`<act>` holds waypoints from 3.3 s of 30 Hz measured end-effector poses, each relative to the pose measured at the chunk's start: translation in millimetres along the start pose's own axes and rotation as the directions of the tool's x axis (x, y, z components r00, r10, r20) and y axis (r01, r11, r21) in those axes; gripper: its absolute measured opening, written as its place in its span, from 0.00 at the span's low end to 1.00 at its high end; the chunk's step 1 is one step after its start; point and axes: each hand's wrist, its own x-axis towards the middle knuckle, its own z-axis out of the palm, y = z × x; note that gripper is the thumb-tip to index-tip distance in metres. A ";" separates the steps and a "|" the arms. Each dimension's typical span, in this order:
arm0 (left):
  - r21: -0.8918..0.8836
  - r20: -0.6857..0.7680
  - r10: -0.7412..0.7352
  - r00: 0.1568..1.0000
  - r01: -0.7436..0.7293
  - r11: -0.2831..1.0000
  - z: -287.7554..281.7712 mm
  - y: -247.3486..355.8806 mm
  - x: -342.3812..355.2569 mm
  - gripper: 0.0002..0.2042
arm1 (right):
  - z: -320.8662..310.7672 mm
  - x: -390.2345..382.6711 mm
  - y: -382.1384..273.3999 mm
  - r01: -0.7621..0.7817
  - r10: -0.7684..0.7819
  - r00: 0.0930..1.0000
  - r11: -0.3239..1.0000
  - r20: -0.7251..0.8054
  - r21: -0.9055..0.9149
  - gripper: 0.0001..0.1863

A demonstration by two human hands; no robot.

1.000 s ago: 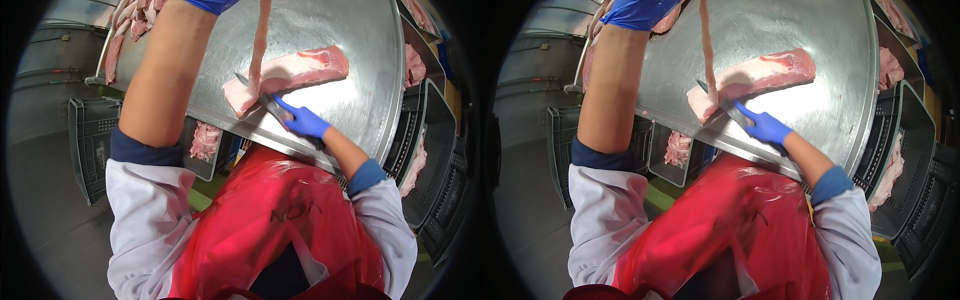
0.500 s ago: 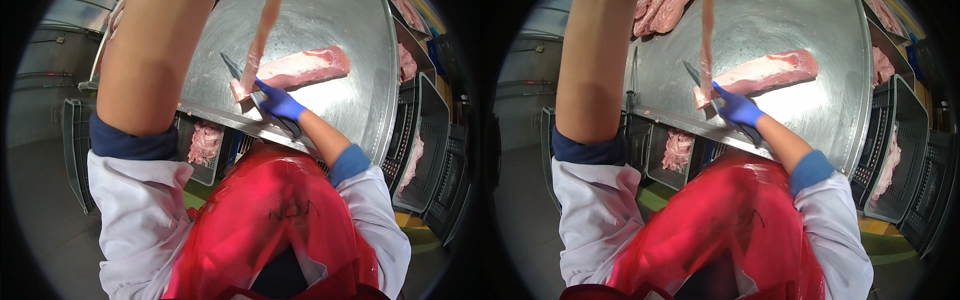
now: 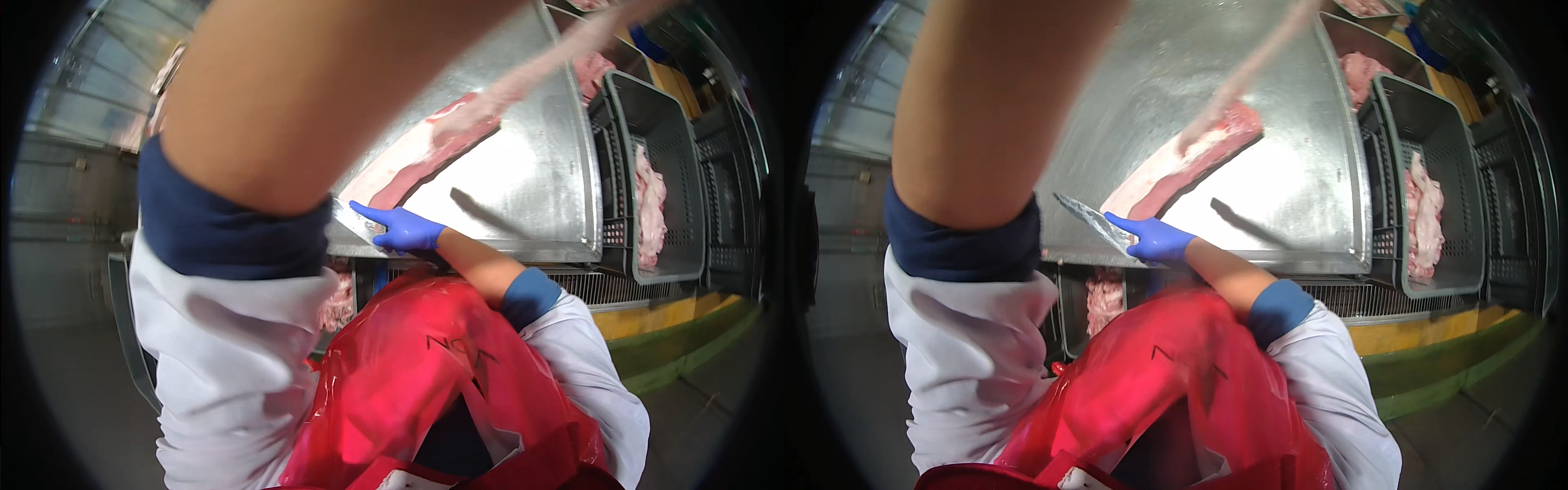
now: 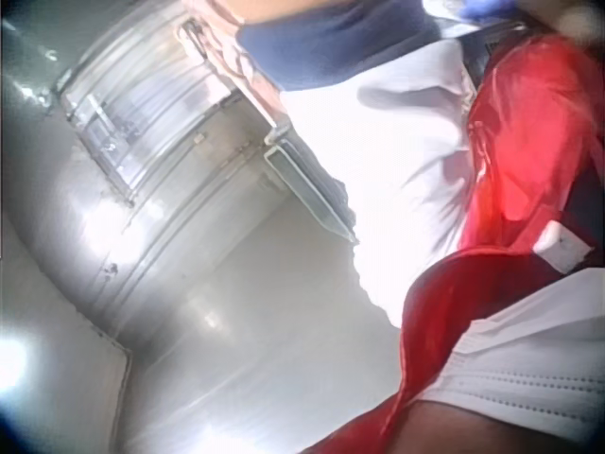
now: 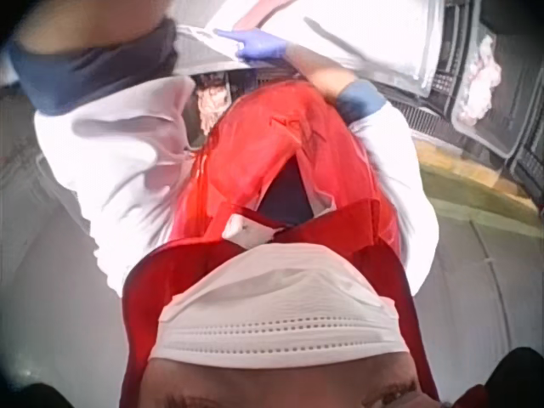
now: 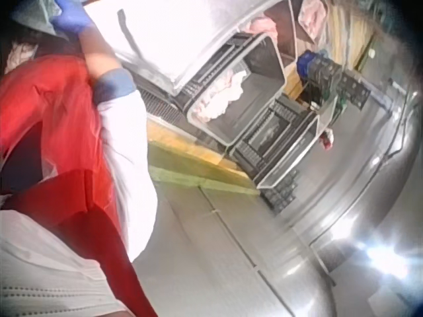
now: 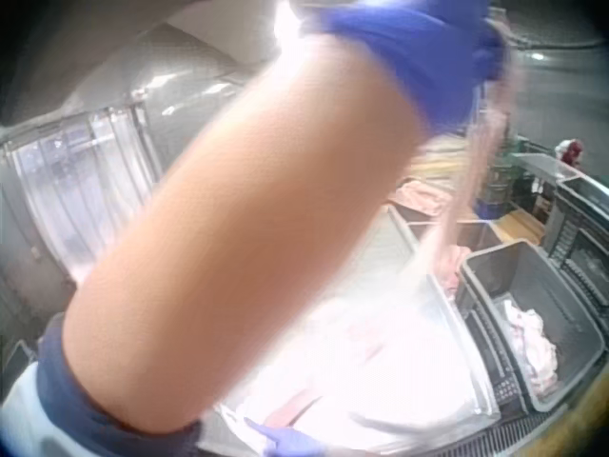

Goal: The person uses a knife to trim fat and connective tissue from large slabs of raw meat on a stainless steel table. They repeatedly lift the trimmed fat and place it into a nearby plastic crate while continuing to process the meat.

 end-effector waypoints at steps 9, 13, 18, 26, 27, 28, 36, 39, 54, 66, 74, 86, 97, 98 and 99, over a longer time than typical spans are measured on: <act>0.152 0.119 -0.002 0.993 -0.016 0.988 51.0 -115.6 -17.9 0.21 | -141.2 -85.1 124.2 -0.025 0.134 0.553 0.989 -0.822 0.145 0.47; 0.230 -0.118 -0.729 0.674 0.733 0.640 91.4 -232.0 -237.8 0.21 | -197.5 -65.2 111.8 -0.107 0.106 0.536 0.993 -0.838 0.058 0.47; 0.321 -0.402 -0.694 0.598 0.802 0.505 170.0 -258.9 -393.7 0.17 | -166.7 -63.1 116.3 -0.166 0.216 0.528 0.975 -0.821 0.150 0.46; 0.385 -0.399 -0.661 0.635 0.771 0.508 177.2 -257.9 -388.9 0.16 | -199.6 -37.2 100.7 -0.208 0.246 0.518 0.965 -0.819 0.158 0.45; 0.377 -0.401 -0.667 0.628 0.777 0.504 178.5 -258.9 -389.3 0.16 | -193.8 -35.5 102.1 -0.200 0.238 0.528 0.968 -0.815 0.153 0.45; 0.372 -0.402 -0.671 0.623 0.781 0.502 177.9 -261.8 -389.8 0.16 | -184.1 -36.5 104.2 -0.190 0.228 0.535 0.971 -0.813 0.147 0.44; 0.389 -0.430 -0.625 0.652 0.758 0.523 178.2 -264.9 -391.7 0.16 | -127.3 -65.3 115.6 -0.063 0.269 0.618 0.954 -0.739 0.294 0.45; 0.379 -0.482 -0.604 0.635 0.772 0.510 182.2 -267.1 -389.2 0.14 | -61.1 -128.2 116.5 -0.181 0.290 0.710 0.956 -0.642 0.232 0.46; 0.070 -0.350 -0.933 0.090 0.995 0.070 184.3 -366.3 -236.1 0.22 | -207.6 -53.3 125.4 0.175 0.115 0.494 0.958 -0.862 0.228 0.46; -0.438 -0.304 -0.946 0.117 0.864 0.248 185.8 -344.1 -249.6 0.07 | -186.0 -52.5 114.4 -0.094 0.192 0.787 0.976 -0.587 0.195 0.45; -0.605 -0.334 -0.941 0.060 0.751 0.263 158.7 -326.3 -240.2 0.06 | -151.7 -78.9 122.3 -0.061 0.177 0.881 0.962 -0.438 0.265 0.43; -0.839 -0.209 -0.963 0.169 0.474 0.265 133.8 -335.5 -265.1 0.10 | -137.2 -66.8 128.6 -0.057 0.106 0.908 0.990 -0.406 0.131 0.43; -0.939 -0.222 -0.974 0.055 0.256 0.228 104.2 -302.1 -275.5 0.05 | -162.3 -60.9 149.7 -0.067 -0.095 0.850 0.956 -0.518 -0.286 0.41; -0.944 -0.233 -0.971 0.058 0.225 0.240 103.9 -296.9 -275.8 0.05 | -178.3 -54.5 103.4 -0.216 0.145 0.844 0.973 -0.516 -0.079 0.41; -0.949 -0.222 -0.972 0.073 0.213 0.233 102.5 -296.3 -276.8 0.04 | -192.9 -39.2 90.1 -0.185 0.139 0.852 0.982 -0.504 -0.042 0.41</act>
